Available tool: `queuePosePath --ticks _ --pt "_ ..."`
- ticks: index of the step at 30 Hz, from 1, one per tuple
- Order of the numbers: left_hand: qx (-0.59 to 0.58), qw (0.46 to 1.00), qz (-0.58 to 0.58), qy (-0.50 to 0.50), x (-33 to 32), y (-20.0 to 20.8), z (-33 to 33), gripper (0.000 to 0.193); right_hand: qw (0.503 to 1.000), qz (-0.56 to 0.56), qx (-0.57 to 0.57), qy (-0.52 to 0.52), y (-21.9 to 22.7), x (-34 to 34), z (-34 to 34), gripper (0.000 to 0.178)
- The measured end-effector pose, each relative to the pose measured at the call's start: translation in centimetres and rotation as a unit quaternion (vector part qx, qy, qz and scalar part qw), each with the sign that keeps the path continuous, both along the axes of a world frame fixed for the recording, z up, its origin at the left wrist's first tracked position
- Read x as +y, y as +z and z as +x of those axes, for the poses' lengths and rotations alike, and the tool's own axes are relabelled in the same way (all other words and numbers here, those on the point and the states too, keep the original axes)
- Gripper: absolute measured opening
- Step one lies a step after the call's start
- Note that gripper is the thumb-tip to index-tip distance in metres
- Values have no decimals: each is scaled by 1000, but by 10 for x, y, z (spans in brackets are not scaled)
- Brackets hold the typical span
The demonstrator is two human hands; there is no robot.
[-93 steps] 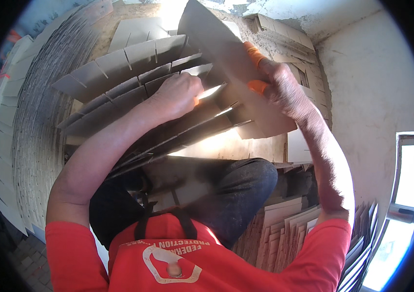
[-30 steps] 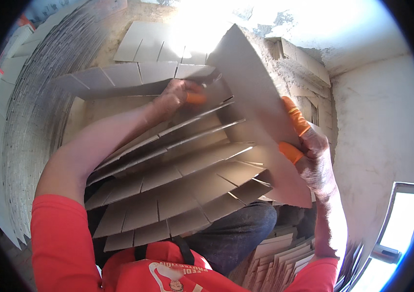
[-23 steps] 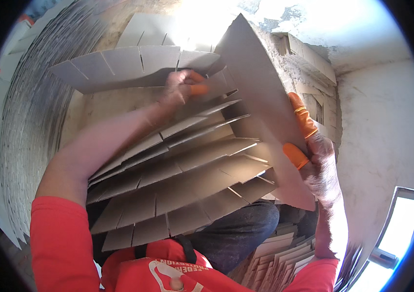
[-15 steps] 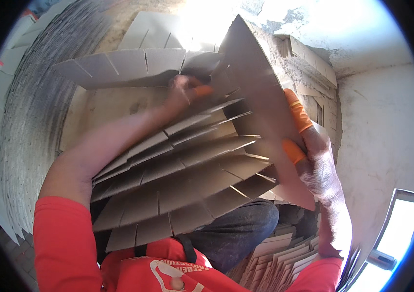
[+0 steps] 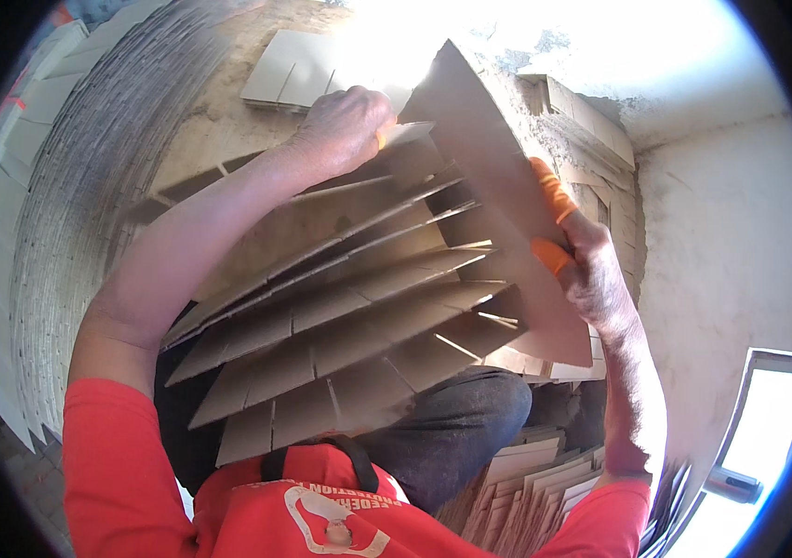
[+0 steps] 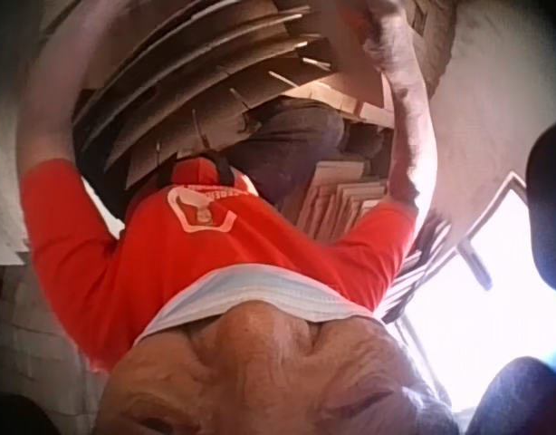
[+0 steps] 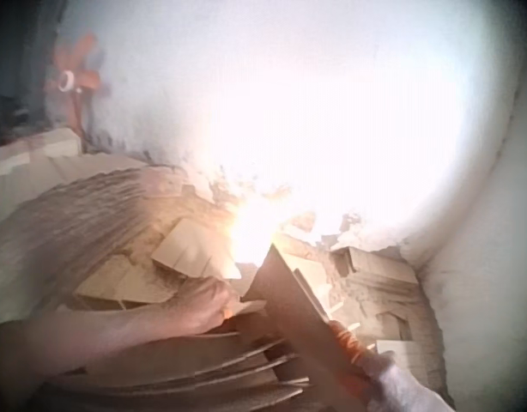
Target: The person assembles pre-cut cardboard pieces by folding along scored lines and interlocking tabs to form box-like structures. They handle each piece individually, aligning edges and snapping parts together, then place the assembled units into a growing stack.
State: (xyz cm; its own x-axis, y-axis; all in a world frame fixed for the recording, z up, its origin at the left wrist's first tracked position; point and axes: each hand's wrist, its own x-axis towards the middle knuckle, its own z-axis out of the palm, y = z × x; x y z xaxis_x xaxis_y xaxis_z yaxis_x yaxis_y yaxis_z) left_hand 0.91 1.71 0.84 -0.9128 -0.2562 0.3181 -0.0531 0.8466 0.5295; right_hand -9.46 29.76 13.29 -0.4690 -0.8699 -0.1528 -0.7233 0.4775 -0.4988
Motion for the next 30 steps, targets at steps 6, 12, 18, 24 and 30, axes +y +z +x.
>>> queuePosePath --ticks 6,12,18,24,30 --pt "9 1000 7 4 -5 -2 -6 6 998 -49 -46 8 5 -11 -6 80" --pt "80 996 -23 21 -11 -15 -9 17 990 -12 -137 -22 1 -15 -17 81" --pt "-22 995 20 -97 31 50 30 50 998 -54 7 24 -5 -12 -3 82" --pt "-134 986 18 -101 35 24 34 24 996 -72 55 27 -5 -9 9 83" --pt "-85 992 -15 -94 38 16 28 41 996 -75 43 7 -4 -3 13 84"
